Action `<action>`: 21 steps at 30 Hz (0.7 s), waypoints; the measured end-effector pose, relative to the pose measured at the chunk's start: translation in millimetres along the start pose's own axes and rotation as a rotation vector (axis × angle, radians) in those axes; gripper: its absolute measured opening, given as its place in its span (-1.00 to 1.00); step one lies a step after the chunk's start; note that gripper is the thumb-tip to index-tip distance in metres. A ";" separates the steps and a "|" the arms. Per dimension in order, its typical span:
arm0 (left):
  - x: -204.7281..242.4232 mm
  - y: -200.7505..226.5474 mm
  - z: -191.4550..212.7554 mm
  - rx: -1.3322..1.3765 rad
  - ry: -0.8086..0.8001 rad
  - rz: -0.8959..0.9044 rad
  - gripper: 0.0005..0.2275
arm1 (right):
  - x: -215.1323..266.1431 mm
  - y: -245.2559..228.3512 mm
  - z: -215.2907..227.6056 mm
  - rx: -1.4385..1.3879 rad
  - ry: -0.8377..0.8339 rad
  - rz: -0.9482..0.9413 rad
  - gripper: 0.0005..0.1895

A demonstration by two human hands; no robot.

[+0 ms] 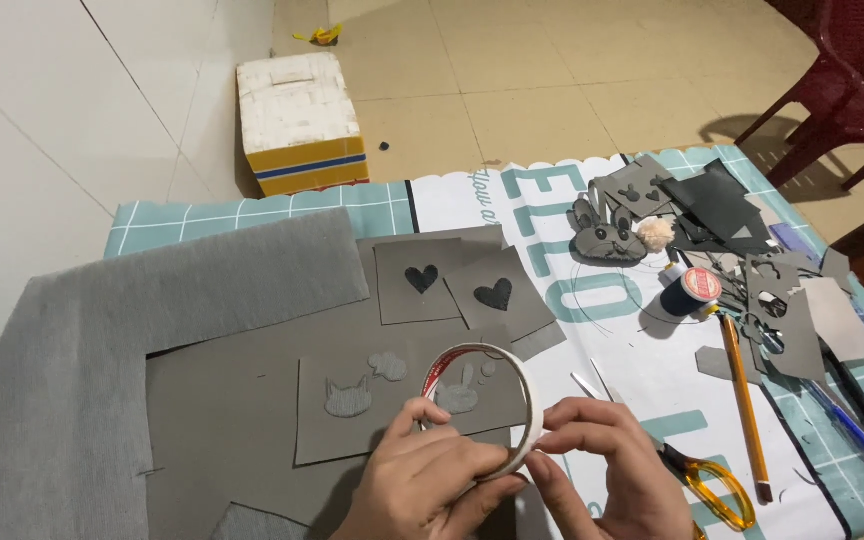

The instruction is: Cutting small pieces of double-sided tape and applying them to foam cutouts for a craft project.

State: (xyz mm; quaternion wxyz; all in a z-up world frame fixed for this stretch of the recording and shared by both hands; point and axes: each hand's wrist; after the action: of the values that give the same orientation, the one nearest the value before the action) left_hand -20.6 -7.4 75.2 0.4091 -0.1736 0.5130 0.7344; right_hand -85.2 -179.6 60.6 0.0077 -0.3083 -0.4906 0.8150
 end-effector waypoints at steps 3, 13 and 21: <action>-4.5 -2.2 -0.8 -0.043 0.032 -0.088 -0.81 | 1.5 1.4 5.1 0.074 -0.069 -0.139 -0.93; -0.8 -0.7 5.7 -0.132 0.020 -0.035 -0.84 | 11.5 2.7 -4.8 -0.080 0.055 -0.268 -0.89; -1.0 -6.0 12.6 -0.138 0.038 -0.114 -0.78 | 4.1 -20.9 35.8 0.289 -0.140 0.093 -0.65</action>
State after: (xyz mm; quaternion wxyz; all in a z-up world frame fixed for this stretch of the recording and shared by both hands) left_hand -13.3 4.3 77.5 0.4274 -0.2443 0.4582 0.7401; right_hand -112.8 -195.9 87.1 -0.0197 -0.2687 -0.3527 0.8961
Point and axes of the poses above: each hand's wrist, its own x-axis away from the middle knuckle, its own z-axis out of the back of the hand, y = z × x, and after that the axes turned 1 degree about -x, right-handed
